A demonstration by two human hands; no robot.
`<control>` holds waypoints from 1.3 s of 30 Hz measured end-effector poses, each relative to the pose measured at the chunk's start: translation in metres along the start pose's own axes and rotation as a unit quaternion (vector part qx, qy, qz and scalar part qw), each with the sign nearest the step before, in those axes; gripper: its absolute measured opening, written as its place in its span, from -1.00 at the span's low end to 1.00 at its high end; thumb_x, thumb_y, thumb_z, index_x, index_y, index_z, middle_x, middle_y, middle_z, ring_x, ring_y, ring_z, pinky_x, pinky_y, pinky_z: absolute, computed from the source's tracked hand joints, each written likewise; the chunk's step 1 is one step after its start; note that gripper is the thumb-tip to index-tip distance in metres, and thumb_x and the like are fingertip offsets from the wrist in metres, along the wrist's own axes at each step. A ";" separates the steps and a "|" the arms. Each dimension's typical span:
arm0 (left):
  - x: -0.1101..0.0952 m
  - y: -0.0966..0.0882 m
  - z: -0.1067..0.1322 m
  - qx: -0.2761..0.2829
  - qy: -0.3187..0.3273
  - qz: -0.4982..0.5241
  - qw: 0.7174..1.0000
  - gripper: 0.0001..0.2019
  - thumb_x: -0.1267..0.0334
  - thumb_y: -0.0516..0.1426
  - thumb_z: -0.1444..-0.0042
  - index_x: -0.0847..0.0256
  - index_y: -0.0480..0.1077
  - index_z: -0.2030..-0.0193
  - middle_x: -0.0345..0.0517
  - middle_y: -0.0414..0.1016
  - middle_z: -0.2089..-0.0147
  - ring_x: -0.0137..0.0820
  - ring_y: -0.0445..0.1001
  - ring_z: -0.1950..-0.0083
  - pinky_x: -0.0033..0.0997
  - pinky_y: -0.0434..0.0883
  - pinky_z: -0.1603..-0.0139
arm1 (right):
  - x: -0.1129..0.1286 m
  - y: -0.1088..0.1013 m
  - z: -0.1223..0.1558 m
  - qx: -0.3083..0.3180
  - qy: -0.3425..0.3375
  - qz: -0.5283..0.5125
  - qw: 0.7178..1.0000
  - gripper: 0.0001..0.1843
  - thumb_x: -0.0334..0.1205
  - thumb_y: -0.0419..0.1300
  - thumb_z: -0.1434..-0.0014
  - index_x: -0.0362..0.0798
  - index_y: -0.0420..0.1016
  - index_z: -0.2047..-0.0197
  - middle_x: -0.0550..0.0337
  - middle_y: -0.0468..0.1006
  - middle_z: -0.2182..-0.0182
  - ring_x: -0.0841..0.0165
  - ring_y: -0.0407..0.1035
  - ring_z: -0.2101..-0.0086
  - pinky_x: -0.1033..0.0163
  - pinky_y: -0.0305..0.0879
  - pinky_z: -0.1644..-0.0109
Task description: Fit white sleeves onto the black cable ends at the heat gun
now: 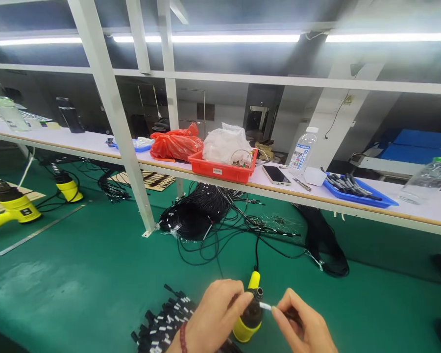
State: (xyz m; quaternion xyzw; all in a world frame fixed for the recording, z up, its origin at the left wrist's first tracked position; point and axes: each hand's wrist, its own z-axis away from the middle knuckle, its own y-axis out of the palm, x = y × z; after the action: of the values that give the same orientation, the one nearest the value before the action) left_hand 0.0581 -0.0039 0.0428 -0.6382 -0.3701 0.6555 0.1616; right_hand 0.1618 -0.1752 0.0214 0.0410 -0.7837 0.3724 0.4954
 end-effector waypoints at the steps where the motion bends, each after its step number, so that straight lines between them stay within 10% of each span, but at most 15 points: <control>1: 0.001 0.002 -0.003 -0.003 -0.004 0.009 1.000 -0.59 0.01 -0.14 -0.32 0.13 0.27 0.46 -0.23 0.42 0.41 -0.37 0.36 0.30 -0.44 0.25 0.24 | 0.000 -0.002 -0.004 0.010 -0.002 0.004 1.000 -0.58 0.12 0.05 -0.19 0.03 0.18 0.55 0.35 0.17 0.62 0.44 0.05 0.59 0.37 0.04 0.55; 30: 0.020 0.027 -0.022 -0.032 -0.076 0.092 0.992 -0.90 0.19 0.08 -0.17 0.12 0.37 0.29 -0.24 0.46 0.26 -0.32 0.34 0.16 -0.43 0.26 0.14 | -0.018 0.002 -0.021 0.046 0.056 0.011 0.997 -0.74 -0.05 0.07 -0.20 0.00 0.39 0.42 0.26 0.47 0.50 0.38 0.34 0.46 0.36 0.21 0.41; 39: 0.023 0.031 -0.026 -0.025 -0.049 0.000 0.998 -0.61 0.09 -0.14 -0.34 0.12 0.31 0.44 -0.25 0.47 0.43 -0.35 0.39 0.27 -0.43 0.23 0.16 | -0.020 -0.006 -0.021 0.050 0.017 0.049 0.997 -0.68 -0.03 0.04 -0.24 0.02 0.43 0.45 0.24 0.44 0.51 0.37 0.31 0.48 0.33 0.20 0.40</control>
State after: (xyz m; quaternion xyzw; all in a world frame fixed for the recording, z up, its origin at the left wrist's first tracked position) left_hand 0.0876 -0.0019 0.0070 -0.6088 -0.3940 0.6766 0.1276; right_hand 0.1900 -0.1726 0.0135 0.0210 -0.7566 0.4354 0.4873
